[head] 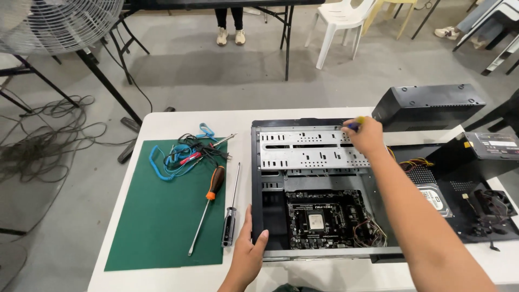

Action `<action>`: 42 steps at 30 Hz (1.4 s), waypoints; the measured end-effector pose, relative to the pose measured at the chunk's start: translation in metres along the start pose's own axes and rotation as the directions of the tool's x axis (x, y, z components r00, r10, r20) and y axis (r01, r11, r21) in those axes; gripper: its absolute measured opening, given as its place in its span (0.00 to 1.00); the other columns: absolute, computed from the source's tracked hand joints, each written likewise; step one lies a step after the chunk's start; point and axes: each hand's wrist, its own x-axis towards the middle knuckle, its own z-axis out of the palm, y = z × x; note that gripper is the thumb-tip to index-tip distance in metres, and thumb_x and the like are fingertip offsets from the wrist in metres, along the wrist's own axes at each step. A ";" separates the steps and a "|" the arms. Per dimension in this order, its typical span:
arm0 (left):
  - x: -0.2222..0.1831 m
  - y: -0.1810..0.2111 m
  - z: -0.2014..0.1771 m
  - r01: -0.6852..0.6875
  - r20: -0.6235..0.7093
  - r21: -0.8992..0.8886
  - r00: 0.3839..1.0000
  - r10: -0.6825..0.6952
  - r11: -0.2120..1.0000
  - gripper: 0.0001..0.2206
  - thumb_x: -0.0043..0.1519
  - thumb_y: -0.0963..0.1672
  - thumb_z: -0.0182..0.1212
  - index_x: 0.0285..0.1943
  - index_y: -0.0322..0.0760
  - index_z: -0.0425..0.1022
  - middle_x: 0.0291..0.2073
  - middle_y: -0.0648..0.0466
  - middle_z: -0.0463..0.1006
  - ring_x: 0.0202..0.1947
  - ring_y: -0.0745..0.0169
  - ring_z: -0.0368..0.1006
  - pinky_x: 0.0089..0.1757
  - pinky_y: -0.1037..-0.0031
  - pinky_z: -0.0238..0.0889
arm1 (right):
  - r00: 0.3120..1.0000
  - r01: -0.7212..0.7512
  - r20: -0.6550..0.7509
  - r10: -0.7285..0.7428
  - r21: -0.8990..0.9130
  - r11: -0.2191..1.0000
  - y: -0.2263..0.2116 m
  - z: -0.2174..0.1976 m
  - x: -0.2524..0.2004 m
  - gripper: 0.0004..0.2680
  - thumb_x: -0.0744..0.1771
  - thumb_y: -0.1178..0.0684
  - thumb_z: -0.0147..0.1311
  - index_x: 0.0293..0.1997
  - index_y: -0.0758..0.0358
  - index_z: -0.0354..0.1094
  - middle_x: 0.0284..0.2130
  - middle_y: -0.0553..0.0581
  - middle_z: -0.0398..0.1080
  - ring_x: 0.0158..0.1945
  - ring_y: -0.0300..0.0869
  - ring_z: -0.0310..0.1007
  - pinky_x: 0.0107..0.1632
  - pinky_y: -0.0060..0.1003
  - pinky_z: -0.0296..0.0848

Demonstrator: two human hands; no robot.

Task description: The person cleans the inside of a computer case with a brush and then uses a screwdriver to remove the screws holding the motherboard in place.

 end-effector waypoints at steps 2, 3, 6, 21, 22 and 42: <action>0.000 -0.002 0.001 -0.008 -0.001 -0.001 1.000 0.008 1.000 0.35 0.64 0.49 0.49 0.80 0.50 0.36 0.79 0.60 0.44 0.78 0.64 0.40 0.69 0.69 0.36 | 0.992 -0.125 0.050 0.119 0.144 0.982 -0.053 -0.011 -0.016 0.05 0.64 0.46 0.63 0.39 0.49 0.80 0.36 0.49 0.79 0.42 0.43 0.78 0.50 0.37 0.71; 0.001 -0.002 0.001 -0.019 0.003 0.000 1.000 0.019 1.000 0.35 0.64 0.49 0.48 0.80 0.49 0.36 0.79 0.59 0.44 0.78 0.64 0.40 0.69 0.69 0.35 | 0.966 -0.253 0.113 0.231 0.275 0.927 -0.078 -0.018 -0.024 0.04 0.66 0.49 0.62 0.40 0.53 0.79 0.39 0.50 0.79 0.45 0.41 0.78 0.56 0.37 0.73; 0.002 -0.007 0.001 -0.049 0.003 0.018 0.999 0.049 0.999 0.35 0.64 0.50 0.48 0.80 0.49 0.37 0.78 0.57 0.46 0.78 0.63 0.40 0.68 0.69 0.35 | 0.963 -0.260 0.177 0.203 0.403 0.878 -0.121 -0.009 -0.034 0.05 0.66 0.50 0.61 0.43 0.53 0.78 0.38 0.50 0.80 0.43 0.39 0.79 0.52 0.36 0.79; 0.003 -0.006 0.004 -0.021 -0.024 0.015 0.999 0.021 1.000 0.34 0.64 0.48 0.48 0.80 0.51 0.37 0.79 0.62 0.44 0.78 0.65 0.40 0.69 0.69 0.33 | 0.793 -0.442 0.609 -0.011 0.587 0.678 -0.237 -0.018 -0.094 0.09 0.66 0.50 0.61 0.45 0.63 0.78 0.23 0.52 0.68 0.27 0.39 0.66 0.36 0.32 0.72; 0.004 -0.009 0.005 -0.023 -0.022 0.014 0.999 0.023 1.000 0.34 0.64 0.48 0.48 0.80 0.51 0.37 0.79 0.62 0.44 0.78 0.65 0.40 0.69 0.69 0.33 | 0.794 -0.441 0.608 -0.010 0.586 0.680 -0.239 -0.027 -0.096 0.09 0.66 0.50 0.61 0.45 0.63 0.78 0.23 0.52 0.68 0.27 0.39 0.66 0.36 0.32 0.72; 0.003 0.001 0.004 0.037 -0.006 0.113 0.999 -0.036 0.993 0.37 0.62 0.56 0.42 0.80 0.53 0.34 0.79 0.64 0.40 0.78 0.65 0.37 0.70 0.65 0.35 | 0.602 -0.526 0.798 -0.005 0.402 0.750 -0.117 -0.073 -0.072 0.07 0.66 0.58 0.59 0.47 0.62 0.80 0.12 0.56 0.61 0.14 0.39 0.52 0.18 0.27 0.51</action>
